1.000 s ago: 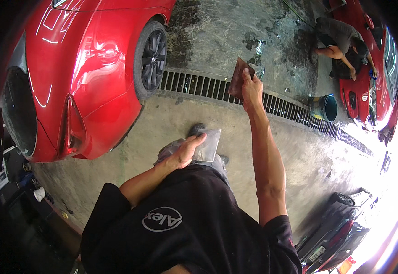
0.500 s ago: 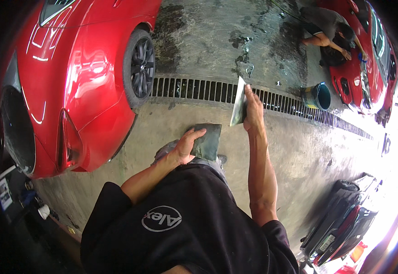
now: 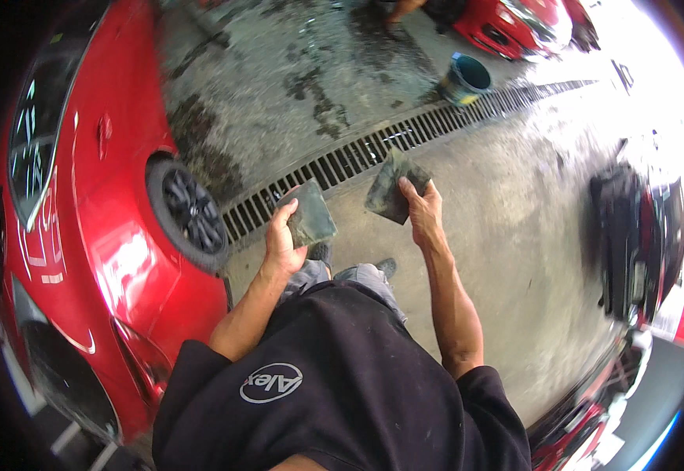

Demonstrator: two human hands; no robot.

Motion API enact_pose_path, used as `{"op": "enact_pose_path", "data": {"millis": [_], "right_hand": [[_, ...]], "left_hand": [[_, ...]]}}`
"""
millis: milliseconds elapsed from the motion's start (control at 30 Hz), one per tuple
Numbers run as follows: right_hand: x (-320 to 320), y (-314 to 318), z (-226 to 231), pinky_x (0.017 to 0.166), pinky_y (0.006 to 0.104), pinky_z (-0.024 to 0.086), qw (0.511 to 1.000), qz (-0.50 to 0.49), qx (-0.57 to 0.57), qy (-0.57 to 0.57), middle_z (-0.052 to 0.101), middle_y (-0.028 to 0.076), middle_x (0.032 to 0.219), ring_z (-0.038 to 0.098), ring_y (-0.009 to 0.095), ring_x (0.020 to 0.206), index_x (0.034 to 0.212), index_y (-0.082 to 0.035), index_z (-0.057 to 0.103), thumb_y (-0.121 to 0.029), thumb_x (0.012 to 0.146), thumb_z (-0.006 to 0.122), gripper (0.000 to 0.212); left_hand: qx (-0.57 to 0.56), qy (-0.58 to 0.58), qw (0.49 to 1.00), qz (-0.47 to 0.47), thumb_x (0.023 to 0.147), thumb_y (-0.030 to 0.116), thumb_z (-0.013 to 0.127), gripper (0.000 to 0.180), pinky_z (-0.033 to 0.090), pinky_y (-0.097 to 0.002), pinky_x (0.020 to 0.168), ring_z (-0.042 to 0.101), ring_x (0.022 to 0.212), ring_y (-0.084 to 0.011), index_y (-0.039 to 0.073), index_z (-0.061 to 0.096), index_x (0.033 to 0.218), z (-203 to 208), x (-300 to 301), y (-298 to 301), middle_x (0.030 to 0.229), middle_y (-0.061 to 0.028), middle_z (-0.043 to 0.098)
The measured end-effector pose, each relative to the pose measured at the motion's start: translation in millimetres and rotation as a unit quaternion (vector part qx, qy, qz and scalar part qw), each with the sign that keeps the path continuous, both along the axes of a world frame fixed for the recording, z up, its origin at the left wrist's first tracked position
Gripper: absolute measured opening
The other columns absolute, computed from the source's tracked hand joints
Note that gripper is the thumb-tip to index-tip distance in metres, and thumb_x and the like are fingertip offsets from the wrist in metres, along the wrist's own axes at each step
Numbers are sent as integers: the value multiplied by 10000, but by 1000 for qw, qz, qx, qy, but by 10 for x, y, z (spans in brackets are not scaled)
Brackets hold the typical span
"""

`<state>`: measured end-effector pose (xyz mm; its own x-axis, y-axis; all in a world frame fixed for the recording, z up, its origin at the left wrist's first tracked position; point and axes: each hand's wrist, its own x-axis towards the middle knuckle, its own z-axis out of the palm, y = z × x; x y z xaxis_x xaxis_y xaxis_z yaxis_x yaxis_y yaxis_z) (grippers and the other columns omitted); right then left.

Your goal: The person applies a yellow body filler to a car's rear quarter panel using a metal spreader. They smooth the filler over a taped-off area, then walk to a bucket to scoop more filler and apply it to the spreader before returning to the car to continue the application.

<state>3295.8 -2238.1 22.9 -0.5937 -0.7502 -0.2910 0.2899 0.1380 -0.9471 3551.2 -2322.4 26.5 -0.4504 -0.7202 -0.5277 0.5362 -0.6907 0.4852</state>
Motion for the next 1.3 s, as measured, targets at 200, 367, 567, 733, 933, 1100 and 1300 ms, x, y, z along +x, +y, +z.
{"op": "enact_pose_path", "data": {"millis": [200,367,567,733,933,1100,1300], "right_hand": [[350,235,594,973,335,547,957,-127,-234,-113,638,52,1340,646,156,1127,1550,-120,453,-210,1052,615,531],[499,726,760,1066,343,485,960,-134,-220,-111,585,22,1412,549,126,1260,1550,-127,461,-184,1066,592,505],[422,1281,1197,924,318,541,994,-70,-76,18,678,26,1232,644,135,946,1486,-118,548,-153,1060,601,431],[354,1660,1197,871,310,538,967,-51,125,218,711,107,1148,652,140,952,1320,-55,663,-134,1040,615,295],[805,1563,1033,975,393,532,788,-195,5,584,682,149,1250,647,322,1152,1265,-45,698,106,839,651,454],[682,1415,727,940,403,532,843,-319,46,431,631,158,1247,613,379,1141,1301,-43,659,161,766,597,576],[783,1471,1059,985,434,508,780,-154,-13,607,638,173,1265,612,392,1157,1285,-33,659,75,771,676,526]], "left_hand": [[-8,-82,996,-17,983,206,618,427,551,-400,932,678,1070,-235,39,532,1367,78,-1024,372,1246,-109,660],[-159,-50,985,-50,1061,225,566,400,497,-353,980,594,1127,-222,-9,464,1369,506,-1447,631,1275,-129,594],[-413,-99,889,-169,1086,252,547,355,504,-315,909,603,1034,-166,3,504,1334,867,-1541,734,1179,-109,623],[-433,-31,880,-190,1083,269,539,416,529,-362,953,610,1158,-238,61,472,1438,794,-1661,696,1310,-126,606],[-144,77,980,-114,1093,272,482,448,516,-424,1050,564,1283,-269,157,422,1522,763,-1865,666,1450,-126,522],[-118,114,976,-144,1097,281,451,458,497,-434,1060,547,1305,-272,140,406,1530,766,-1802,863,1469,-110,512],[-133,103,978,-126,1086,267,461,466,500,-431,1053,550,1304,-256,195,391,1541,603,-1746,762,1459,-108,519]]}}
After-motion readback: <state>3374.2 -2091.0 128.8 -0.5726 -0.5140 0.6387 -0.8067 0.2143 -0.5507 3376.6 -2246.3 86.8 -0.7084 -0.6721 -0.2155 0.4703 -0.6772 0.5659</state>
